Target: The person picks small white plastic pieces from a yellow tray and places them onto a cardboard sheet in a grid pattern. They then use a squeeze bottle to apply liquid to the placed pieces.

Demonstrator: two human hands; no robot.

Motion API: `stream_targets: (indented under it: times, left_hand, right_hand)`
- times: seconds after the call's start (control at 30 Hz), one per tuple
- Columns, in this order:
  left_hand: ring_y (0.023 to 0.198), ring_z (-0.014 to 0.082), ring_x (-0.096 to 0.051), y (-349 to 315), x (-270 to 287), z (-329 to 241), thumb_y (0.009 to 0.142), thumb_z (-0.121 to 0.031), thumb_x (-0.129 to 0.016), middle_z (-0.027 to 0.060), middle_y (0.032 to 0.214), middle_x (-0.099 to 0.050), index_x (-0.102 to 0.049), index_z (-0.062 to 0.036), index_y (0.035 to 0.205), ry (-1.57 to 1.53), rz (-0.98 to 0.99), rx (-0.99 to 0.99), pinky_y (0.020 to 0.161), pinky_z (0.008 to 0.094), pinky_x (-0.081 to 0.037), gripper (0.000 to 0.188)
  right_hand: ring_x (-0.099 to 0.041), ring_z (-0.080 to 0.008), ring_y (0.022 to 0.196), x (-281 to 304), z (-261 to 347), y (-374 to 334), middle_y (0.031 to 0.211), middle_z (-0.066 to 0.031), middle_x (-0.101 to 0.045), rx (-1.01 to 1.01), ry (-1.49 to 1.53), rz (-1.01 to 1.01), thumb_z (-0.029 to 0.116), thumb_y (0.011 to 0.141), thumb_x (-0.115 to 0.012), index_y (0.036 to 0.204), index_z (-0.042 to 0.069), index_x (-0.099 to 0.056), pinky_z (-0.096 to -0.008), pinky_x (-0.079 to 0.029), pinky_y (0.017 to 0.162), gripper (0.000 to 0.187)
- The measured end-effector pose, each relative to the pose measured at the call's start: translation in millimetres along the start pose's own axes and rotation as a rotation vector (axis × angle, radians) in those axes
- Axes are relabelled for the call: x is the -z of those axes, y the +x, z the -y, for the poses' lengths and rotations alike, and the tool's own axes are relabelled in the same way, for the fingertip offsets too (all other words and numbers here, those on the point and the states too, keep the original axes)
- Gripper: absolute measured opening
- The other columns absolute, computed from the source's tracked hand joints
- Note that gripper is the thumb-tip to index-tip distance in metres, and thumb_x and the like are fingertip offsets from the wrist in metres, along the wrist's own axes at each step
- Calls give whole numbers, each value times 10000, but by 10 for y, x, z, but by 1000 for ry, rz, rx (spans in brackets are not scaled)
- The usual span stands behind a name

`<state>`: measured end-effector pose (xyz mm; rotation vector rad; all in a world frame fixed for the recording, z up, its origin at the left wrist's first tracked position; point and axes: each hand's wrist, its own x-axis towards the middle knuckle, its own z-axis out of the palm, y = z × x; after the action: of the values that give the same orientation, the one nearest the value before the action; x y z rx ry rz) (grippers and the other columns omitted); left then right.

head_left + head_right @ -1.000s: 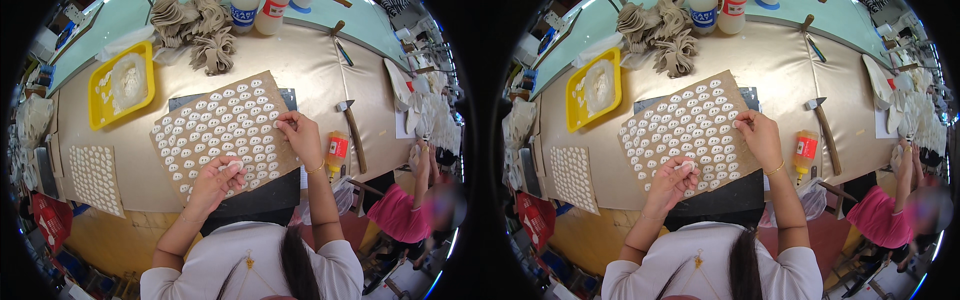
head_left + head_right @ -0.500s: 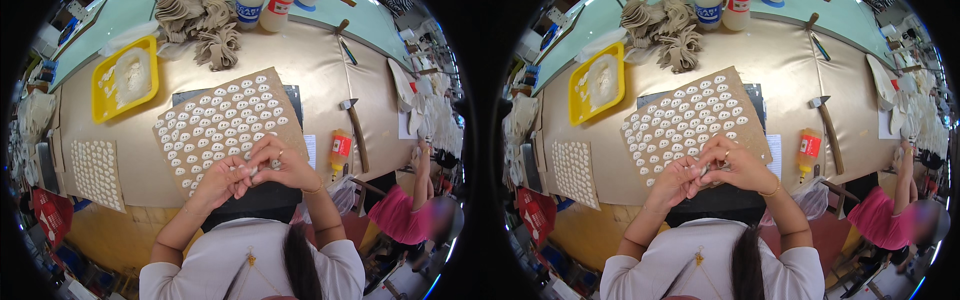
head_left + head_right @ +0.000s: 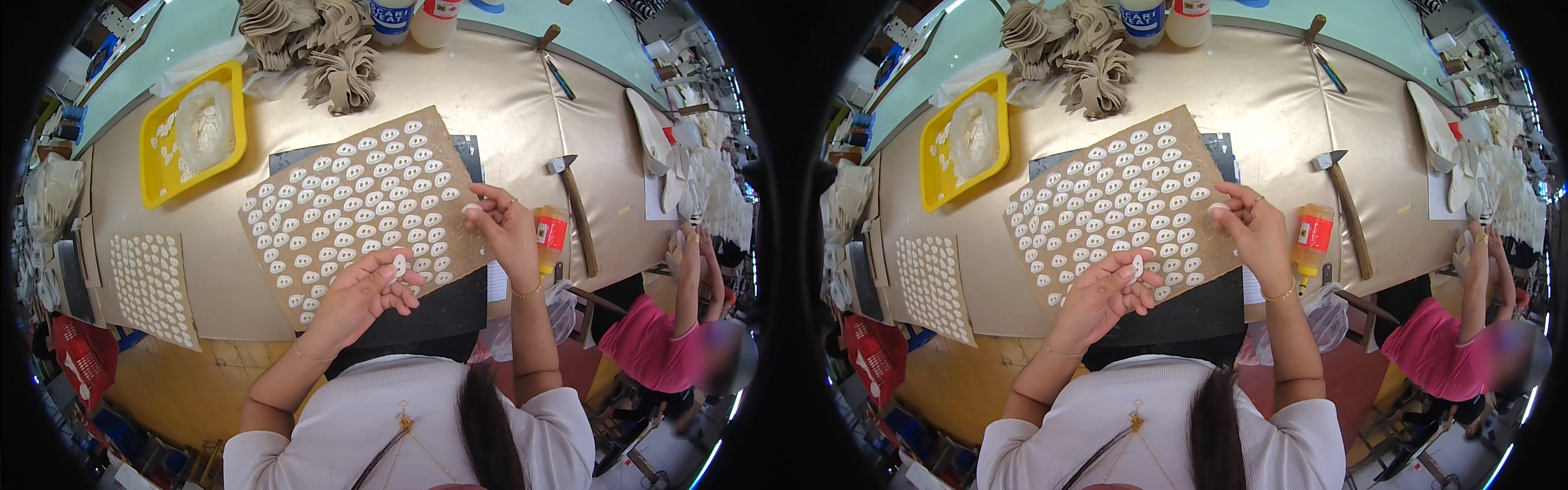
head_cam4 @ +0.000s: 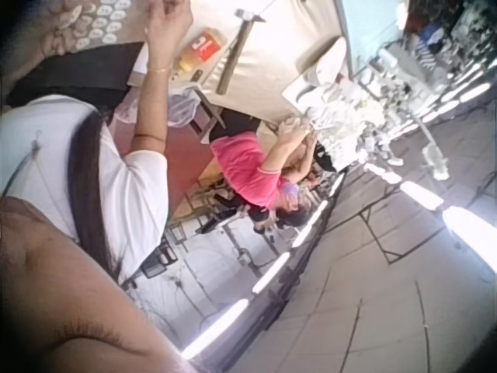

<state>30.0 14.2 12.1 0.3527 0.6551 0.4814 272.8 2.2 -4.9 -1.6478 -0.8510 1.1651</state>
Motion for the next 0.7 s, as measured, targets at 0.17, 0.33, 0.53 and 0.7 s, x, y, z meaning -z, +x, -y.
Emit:
stream_targets:
  times: [0.17,0.33,0.53,0.7]
  left_hand:
    - [766,219,-655,1,30,26,960,-144,-466,196,994,-618,-471,-28,1130,-9,-20,-12,648,283,-540,206]
    - [762,225,-663,-5,58,37,957,-145,-475,207,995,-622,-474,-51,1081,-8,-35,-26,632,283,-542,155]
    - [671,183,-659,4,11,27,946,-156,-496,182,888,-655,-491,-60,999,-10,-133,-29,557,252,-543,110]
    - [621,166,-636,23,124,21,948,-185,-504,127,793,-641,-498,-53,1003,-101,-22,42,537,252,-518,143]
  right_hand:
    - [-572,-58,666,-52,55,72,718,-20,-630,-80,-200,20,78,808,-685,937,-24,-638,-182,-463,601,172]
    - [-548,-87,631,-124,-32,73,715,-36,-616,180,-574,-18,117,763,-725,932,10,-648,-221,-455,579,214]
    - [-518,-140,776,-174,-67,61,875,-49,-552,362,-907,-193,128,716,-748,930,39,-616,-260,-443,677,267]
    - [-513,-127,808,-221,15,-80,915,-17,-532,310,-361,111,100,715,-751,971,57,-598,-255,-426,699,302]
